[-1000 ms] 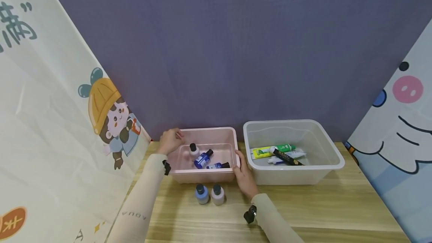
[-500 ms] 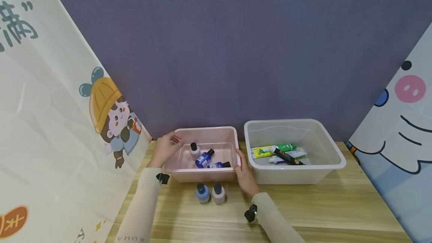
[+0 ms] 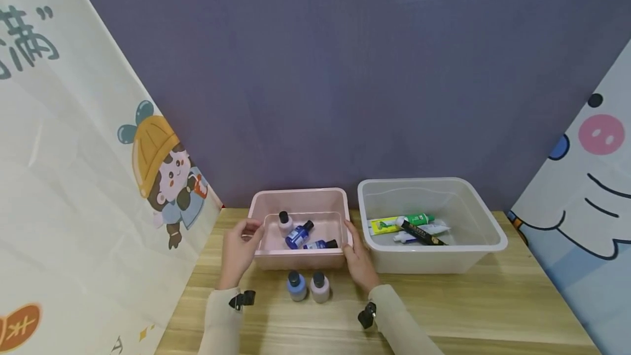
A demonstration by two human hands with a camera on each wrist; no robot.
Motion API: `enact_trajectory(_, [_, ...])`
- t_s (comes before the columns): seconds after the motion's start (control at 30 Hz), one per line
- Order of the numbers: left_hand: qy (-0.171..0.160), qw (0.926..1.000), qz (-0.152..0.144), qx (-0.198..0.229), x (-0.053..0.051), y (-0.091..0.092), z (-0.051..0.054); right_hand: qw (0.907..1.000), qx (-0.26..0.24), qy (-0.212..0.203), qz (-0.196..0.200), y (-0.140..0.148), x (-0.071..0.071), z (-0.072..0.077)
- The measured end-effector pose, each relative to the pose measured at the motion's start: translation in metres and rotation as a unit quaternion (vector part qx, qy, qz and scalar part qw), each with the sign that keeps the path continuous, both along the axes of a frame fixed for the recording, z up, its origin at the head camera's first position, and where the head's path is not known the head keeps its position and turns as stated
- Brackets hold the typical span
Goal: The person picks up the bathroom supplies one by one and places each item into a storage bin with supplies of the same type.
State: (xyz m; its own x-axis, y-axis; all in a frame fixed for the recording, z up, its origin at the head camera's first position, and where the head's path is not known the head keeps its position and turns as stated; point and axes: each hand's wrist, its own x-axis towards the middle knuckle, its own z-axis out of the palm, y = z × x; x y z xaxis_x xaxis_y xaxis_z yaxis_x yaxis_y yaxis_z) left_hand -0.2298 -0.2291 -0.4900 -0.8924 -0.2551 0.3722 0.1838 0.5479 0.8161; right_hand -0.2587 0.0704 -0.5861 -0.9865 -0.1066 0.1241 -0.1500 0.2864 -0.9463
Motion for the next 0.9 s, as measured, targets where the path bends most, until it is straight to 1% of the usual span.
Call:
enact_trajectory(0.13, [0.035,0.9983,0.033,0.031,0.019,0.009,-0.010,1.0000,0.007,0.006,0.003,0.001,0.000,-0.003])
enact_trajectory(0.23, [0.060,0.9951,0.063,0.046,0.032,0.017,-0.018,0.9999,0.007,0.011,0.003,0.001,0.000,-0.003])
enact_trajectory(0.3, [0.075,0.9925,0.080,0.055,0.042,0.026,-0.018,0.9999,0.006,0.015,0.005,0.002,0.000,-0.003])
enact_trajectory(0.4, [0.083,0.9897,0.097,0.065,0.054,0.034,-0.027,0.9998,0.004,0.018,0.006,0.003,0.000,-0.003])
enact_trajectory(0.47, [0.077,0.9897,0.093,0.077,0.060,0.038,-0.034,0.9998,-0.002,0.018,0.008,0.003,0.000,-0.003])
enact_trajectory(0.53, [0.062,0.9905,0.085,0.088,0.063,0.038,-0.049,0.9997,-0.007,0.021,0.009,0.004,0.000,-0.003])
enact_trajectory(0.57, [0.055,0.9910,0.077,0.095,0.065,0.039,-0.053,0.9997,-0.010,0.022,0.010,0.004,-0.001,-0.003])
enact_trajectory(0.67, [0.030,0.9918,0.060,0.109,0.070,0.043,-0.065,0.9994,-0.014,0.026,0.015,0.005,-0.001,-0.004])
enact_trajectory(0.77, [0.013,0.9917,0.054,0.116,0.075,0.047,-0.077,0.9993,-0.016,0.027,0.020,0.005,-0.002,-0.006])
enact_trajectory(0.9, [-0.001,0.9901,0.050,0.131,0.079,0.054,-0.090,0.9991,-0.012,0.030,0.026,0.006,-0.003,-0.009])
